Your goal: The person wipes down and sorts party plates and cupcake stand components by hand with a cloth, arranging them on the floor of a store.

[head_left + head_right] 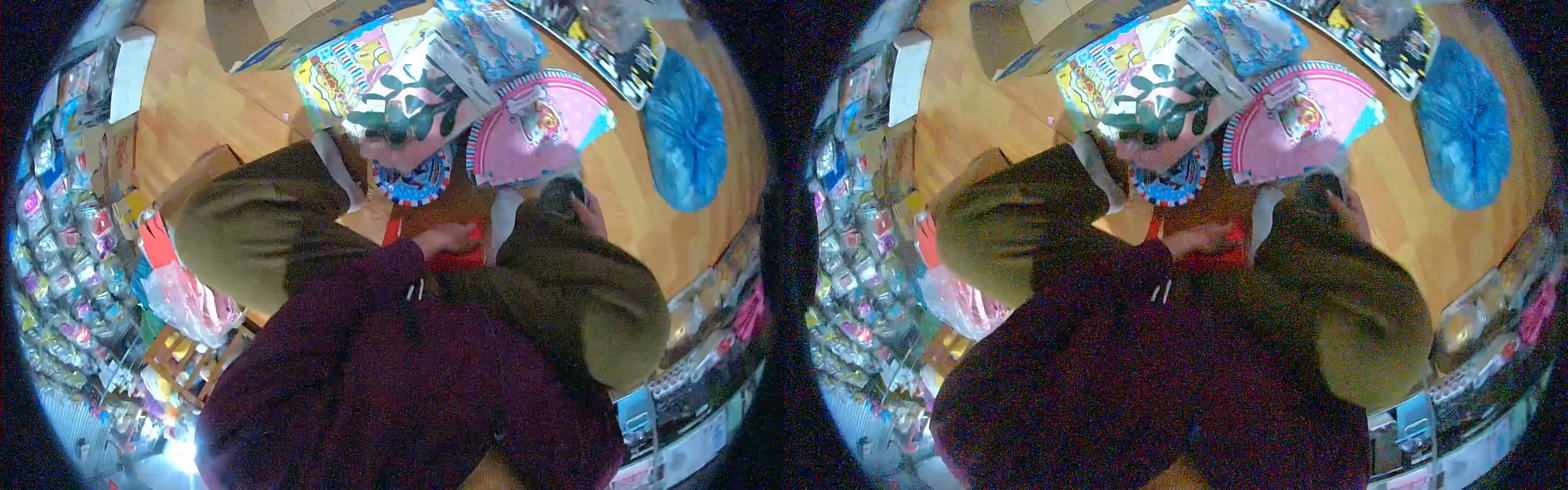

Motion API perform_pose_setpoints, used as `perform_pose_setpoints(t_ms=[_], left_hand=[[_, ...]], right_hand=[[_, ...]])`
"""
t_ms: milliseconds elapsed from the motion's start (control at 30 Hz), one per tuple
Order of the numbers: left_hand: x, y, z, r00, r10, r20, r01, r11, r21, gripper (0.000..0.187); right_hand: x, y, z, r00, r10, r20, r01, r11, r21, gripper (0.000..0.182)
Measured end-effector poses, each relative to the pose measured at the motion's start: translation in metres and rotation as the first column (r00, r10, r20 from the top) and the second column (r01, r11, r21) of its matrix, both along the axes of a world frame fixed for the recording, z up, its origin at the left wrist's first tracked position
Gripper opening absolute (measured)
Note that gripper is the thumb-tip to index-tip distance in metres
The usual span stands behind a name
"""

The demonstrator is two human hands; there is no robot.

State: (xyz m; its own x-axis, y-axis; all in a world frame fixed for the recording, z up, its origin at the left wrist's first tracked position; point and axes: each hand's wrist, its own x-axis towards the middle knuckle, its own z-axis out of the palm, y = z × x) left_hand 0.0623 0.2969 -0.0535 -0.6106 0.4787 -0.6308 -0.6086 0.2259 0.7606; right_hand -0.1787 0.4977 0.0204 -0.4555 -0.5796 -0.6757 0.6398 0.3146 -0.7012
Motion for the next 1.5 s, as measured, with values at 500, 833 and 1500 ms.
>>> perform_pose_setpoints(t_ms=[500,833,1500], left_hand=[[0.079,0.048,-0.005,0.946,-0.207,0.250,0.248,0.958,-0.145,0.071],[0.104,0.055,-0.026,0.964,-0.264,-0.038,0.223,0.877,-0.426,0.031],[0.057,-0.035,0.037,0.494,0.629,-0.600,-0.833,0.541,-0.119,0.030]], right_hand=[[0.045,-0.045,-0.013,0.898,-0.262,0.353,0.115,0.915,0.387,0.048],[0.099,-0.026,-0.056,0.996,0.085,-0.023,-0.077,0.967,0.242,0.032],[0.172,-0.031,0.017,0.928,-0.019,-0.372,0.036,0.999,0.038,0.033]])
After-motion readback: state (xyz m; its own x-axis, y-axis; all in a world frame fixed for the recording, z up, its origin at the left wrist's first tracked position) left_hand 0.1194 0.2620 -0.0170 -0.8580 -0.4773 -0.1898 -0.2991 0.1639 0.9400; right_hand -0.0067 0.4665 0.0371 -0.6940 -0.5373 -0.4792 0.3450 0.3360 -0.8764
